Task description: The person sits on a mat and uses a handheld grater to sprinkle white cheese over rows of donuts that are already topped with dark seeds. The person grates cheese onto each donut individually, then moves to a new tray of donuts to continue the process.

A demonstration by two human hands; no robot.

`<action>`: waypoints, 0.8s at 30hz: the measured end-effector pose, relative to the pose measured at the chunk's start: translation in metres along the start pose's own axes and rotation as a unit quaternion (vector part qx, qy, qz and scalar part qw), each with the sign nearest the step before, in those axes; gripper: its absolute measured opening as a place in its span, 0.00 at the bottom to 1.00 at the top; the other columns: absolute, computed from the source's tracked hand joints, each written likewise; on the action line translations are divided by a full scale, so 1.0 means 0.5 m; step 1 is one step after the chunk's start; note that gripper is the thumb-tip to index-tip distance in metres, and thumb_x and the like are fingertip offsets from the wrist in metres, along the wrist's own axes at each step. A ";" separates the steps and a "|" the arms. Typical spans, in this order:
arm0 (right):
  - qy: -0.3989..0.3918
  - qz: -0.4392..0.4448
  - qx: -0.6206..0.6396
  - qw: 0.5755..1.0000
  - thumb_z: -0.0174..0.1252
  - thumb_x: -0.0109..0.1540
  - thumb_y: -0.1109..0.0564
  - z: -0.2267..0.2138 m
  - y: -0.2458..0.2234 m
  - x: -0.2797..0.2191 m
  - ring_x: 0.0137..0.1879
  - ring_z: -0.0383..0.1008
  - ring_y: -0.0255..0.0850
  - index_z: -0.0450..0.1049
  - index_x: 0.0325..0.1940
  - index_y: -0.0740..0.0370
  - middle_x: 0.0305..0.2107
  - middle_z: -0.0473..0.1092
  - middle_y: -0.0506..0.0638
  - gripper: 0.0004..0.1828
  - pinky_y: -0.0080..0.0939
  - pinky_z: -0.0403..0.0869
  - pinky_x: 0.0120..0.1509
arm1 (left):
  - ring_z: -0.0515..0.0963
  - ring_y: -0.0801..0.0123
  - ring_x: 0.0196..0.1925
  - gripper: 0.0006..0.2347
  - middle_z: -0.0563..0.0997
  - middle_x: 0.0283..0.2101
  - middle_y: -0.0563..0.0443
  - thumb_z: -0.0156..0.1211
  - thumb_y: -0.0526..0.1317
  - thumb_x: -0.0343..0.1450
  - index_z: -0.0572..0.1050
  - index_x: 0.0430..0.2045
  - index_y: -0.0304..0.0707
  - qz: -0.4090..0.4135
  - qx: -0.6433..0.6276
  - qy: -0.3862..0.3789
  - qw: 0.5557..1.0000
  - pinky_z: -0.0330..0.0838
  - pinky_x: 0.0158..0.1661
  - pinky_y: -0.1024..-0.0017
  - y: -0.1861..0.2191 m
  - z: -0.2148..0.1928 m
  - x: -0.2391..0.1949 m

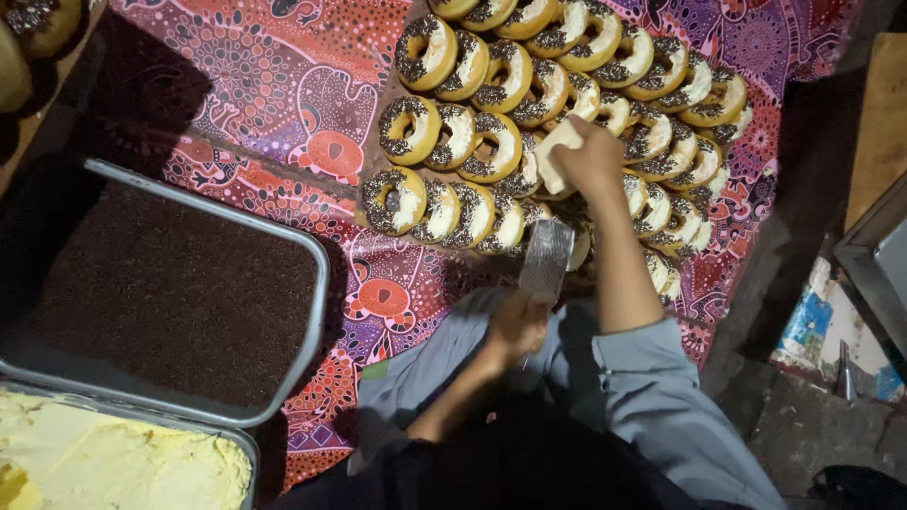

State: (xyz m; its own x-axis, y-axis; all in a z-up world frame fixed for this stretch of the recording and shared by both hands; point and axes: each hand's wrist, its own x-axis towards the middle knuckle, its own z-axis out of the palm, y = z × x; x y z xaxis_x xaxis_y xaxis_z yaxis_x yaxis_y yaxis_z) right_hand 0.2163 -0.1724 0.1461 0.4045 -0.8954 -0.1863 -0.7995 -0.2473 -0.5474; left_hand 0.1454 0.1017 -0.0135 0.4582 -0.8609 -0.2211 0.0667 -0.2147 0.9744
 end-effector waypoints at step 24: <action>0.063 -0.099 -0.115 0.986 0.64 0.53 0.63 0.053 -0.018 -0.042 0.40 0.82 0.56 0.77 0.57 0.72 0.35 0.77 0.71 0.27 0.51 0.79 0.47 | 0.74 0.58 0.24 0.18 0.74 0.20 0.43 0.46 0.45 0.78 0.73 0.22 0.30 0.058 0.031 0.019 0.998 0.69 0.29 0.59 0.057 -0.040 0.215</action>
State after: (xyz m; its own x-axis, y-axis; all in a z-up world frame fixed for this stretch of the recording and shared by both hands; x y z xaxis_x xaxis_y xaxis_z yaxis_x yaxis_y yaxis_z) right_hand 0.2266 -0.1414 0.1330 0.5162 -0.8563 0.0160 -0.7960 -0.4866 -0.3600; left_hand 0.2144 0.0121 -0.0089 0.4928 -0.8638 -0.1050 -0.0424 -0.1444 0.9886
